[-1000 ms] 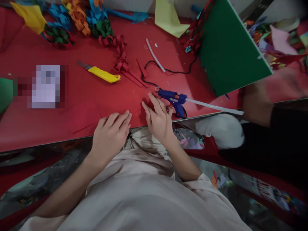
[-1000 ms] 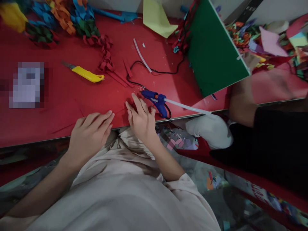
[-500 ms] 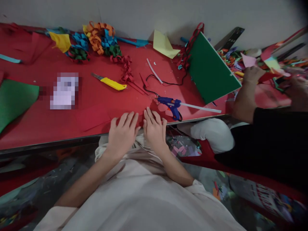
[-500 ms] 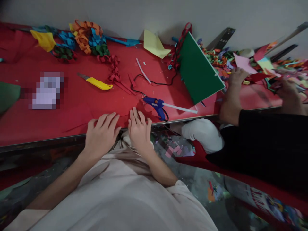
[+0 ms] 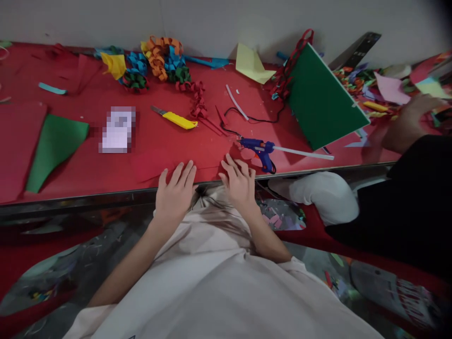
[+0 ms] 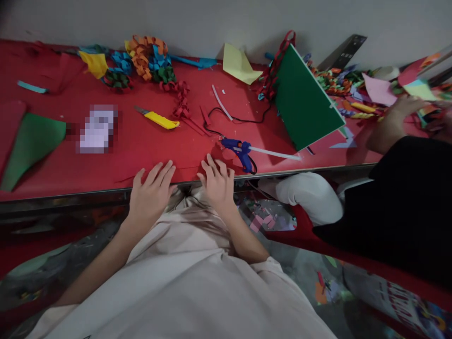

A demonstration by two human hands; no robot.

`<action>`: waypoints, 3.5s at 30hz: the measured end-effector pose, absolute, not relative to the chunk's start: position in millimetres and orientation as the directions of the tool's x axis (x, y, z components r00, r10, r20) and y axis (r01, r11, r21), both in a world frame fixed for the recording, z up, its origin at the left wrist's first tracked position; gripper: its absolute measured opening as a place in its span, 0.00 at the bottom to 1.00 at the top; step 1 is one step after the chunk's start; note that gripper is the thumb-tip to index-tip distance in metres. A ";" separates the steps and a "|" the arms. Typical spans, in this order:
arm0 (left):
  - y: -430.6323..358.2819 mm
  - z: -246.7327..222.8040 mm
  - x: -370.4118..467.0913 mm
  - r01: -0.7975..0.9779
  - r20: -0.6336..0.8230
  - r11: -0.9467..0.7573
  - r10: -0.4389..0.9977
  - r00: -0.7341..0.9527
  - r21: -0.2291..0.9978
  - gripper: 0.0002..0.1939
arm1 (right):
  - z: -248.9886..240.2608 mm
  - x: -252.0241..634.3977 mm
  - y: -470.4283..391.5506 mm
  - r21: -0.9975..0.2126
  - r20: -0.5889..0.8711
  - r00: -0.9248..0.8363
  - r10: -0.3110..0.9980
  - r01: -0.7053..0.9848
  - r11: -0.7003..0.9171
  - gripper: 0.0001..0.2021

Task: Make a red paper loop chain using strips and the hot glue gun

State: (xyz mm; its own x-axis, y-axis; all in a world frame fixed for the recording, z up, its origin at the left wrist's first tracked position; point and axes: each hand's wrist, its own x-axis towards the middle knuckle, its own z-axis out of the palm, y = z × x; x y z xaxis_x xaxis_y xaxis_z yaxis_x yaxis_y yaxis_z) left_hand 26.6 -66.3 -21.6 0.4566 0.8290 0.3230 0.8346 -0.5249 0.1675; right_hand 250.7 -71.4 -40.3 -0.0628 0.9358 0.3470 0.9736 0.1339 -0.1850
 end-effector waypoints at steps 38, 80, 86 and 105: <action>-77.1 5.3 39.2 0.315 0.330 -0.442 0.877 0.350 0.840 0.09 | 57.0 242.0 -51.2 -0.985 0.169 -0.081 0.982 -0.043 0.166 0.17; -53.5 -24.5 43.3 0.466 0.693 -0.681 0.698 0.182 0.564 0.16 | 15.0 227.2 -87.6 -0.927 0.341 -0.072 0.937 0.141 0.348 0.14; -54.6 -17.1 45.4 0.319 0.722 -0.762 0.642 0.259 0.563 0.20 | -12.4 216.6 -66.3 -0.961 -0.124 -0.257 0.958 -0.208 -0.180 0.21; -47.6 -31.4 -48.4 0.798 0.440 -0.558 0.790 0.427 0.227 0.26 | 12.0 238.1 0.7 -0.697 0.582 0.265 0.768 0.649 0.305 0.19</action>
State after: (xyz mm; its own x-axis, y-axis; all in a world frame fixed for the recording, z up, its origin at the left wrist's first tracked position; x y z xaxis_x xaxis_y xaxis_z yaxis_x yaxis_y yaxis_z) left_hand -48.4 -47.6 -31.4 0.4270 0.7898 0.4403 0.7980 -0.5582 0.2274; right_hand 238.1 0.7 12.0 0.2652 0.7684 0.5825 0.6486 0.3048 -0.6974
